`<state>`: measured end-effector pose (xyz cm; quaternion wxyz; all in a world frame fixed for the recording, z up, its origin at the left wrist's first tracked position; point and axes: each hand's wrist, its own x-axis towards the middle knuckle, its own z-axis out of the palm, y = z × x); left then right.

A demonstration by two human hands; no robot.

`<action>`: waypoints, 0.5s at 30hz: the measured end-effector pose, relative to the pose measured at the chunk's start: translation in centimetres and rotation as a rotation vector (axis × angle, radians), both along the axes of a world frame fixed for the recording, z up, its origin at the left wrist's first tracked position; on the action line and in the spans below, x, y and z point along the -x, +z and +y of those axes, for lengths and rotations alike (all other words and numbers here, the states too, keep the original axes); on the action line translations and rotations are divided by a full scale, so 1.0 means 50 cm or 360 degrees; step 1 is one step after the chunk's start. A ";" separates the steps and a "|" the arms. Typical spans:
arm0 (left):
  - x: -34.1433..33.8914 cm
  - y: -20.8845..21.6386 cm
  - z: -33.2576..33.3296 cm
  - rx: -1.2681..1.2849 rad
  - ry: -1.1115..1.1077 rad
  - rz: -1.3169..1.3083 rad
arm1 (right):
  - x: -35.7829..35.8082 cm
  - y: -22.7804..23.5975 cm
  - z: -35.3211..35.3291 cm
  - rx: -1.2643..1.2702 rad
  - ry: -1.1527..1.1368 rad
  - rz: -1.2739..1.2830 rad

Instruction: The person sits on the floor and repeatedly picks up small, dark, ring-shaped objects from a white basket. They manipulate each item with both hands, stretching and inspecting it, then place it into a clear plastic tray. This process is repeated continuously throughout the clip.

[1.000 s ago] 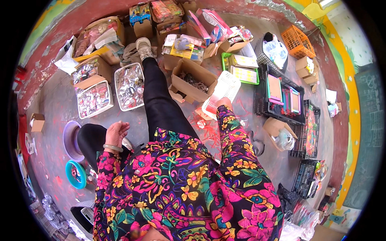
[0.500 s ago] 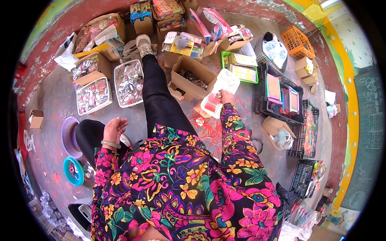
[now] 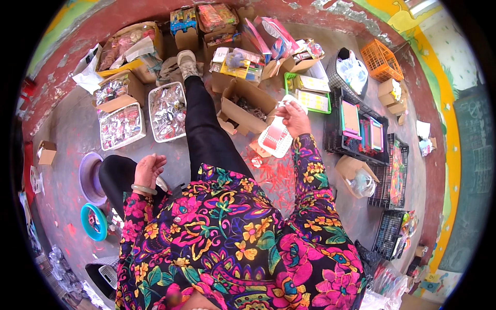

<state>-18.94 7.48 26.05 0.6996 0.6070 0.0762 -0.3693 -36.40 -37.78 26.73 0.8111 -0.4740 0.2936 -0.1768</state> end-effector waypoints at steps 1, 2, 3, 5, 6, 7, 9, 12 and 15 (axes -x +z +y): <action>0.005 0.010 -0.004 0.0016 0.0009 -0.0005 | -0.023 0.027 0.027 0.0003 0.0117 -0.0044; 0.010 0.018 -0.006 0.0027 0.0024 -0.0017 | -0.053 0.054 0.068 0.0081 0.0184 0.0029; 0.014 0.022 -0.007 0.0059 -0.0010 -0.0039 | -0.076 0.077 0.105 0.0129 0.0341 -0.0019; 0.020 0.028 -0.006 0.0123 -0.0066 -0.0080 | -0.118 0.109 0.181 0.0162 0.0616 -0.0049; 0.022 0.038 -0.004 0.0160 -0.0116 -0.0118 | -0.140 0.123 0.224 0.0157 0.0785 -0.0079; 0.027 0.055 -0.006 0.0230 -0.0154 -0.0141 | -0.154 0.141 0.265 0.0159 0.0948 -0.0098; 0.031 0.091 -0.007 0.0350 -0.0203 -0.0091 | -0.180 0.163 0.340 0.0242 0.1266 -0.0063; 0.045 0.134 0.003 0.0473 -0.0266 -0.0135 | -0.205 0.187 0.432 0.0342 0.1751 -0.0040; 0.049 0.143 0.006 0.0426 -0.0200 -0.0180 | -0.229 0.174 0.491 0.0492 0.2062 0.0012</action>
